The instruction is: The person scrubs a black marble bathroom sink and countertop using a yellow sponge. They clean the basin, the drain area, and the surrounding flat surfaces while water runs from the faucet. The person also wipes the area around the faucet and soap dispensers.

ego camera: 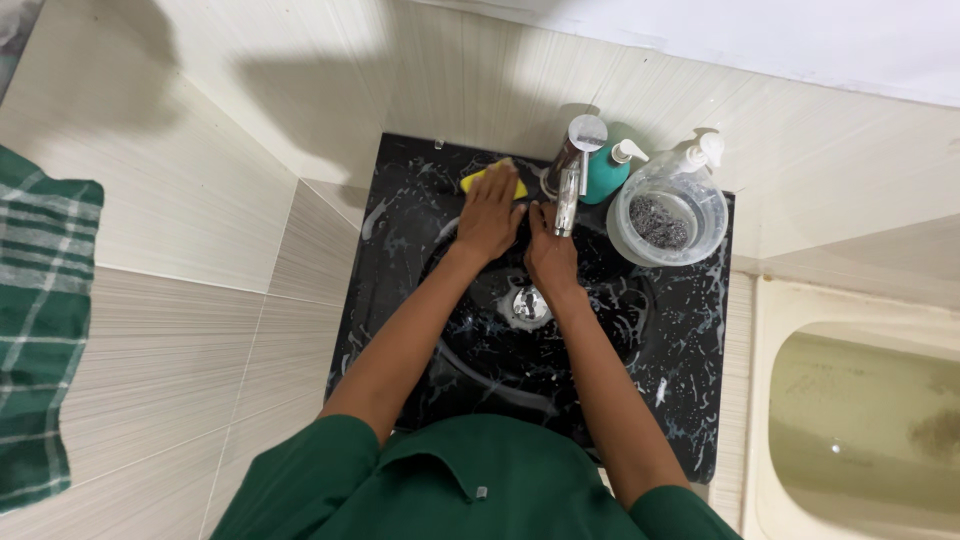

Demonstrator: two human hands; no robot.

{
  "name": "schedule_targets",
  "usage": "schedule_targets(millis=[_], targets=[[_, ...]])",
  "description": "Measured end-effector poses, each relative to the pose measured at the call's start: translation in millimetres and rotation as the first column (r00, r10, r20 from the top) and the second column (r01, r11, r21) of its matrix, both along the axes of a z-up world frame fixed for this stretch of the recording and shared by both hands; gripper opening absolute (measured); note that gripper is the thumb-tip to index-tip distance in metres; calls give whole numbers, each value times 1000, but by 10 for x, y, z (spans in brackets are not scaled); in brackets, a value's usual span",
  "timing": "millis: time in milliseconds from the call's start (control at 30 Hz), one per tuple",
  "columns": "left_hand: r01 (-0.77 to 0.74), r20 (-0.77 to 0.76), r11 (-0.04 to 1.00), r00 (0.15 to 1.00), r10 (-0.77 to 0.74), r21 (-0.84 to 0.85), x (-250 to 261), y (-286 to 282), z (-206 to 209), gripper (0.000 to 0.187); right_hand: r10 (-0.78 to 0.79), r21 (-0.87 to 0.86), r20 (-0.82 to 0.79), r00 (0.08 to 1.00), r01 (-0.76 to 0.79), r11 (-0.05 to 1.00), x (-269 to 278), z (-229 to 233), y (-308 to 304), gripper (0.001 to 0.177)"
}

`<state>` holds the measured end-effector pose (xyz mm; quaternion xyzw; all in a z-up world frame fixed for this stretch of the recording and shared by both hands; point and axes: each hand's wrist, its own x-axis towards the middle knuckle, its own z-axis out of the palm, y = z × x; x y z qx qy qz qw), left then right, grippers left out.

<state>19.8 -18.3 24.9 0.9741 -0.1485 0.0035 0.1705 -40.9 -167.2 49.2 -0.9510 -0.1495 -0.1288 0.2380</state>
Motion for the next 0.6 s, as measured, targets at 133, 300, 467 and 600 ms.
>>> schedule_targets(millis=[133, 300, 467, 600], targets=[[-29, 47, 999, 998, 29, -16, 106, 211, 22, 71, 4, -103, 35, 999, 0, 995, 68, 1, 55, 57], [-138, 59, 990, 989, 139, -14, -153, 308, -3, 71, -13, -114, 22, 1000, 16, 993, 129, -58, 96, 55], [65, 53, 998, 997, -64, -7, -114, 157, -4, 66, -18, -87, 69, 997, 24, 996, 178, -164, 129, 53], [73, 18, 996, 997, -72, -45, 62, 230, 61, 66, -32, -78, 73, 997, 38, 996, 171, -164, 145, 55]])
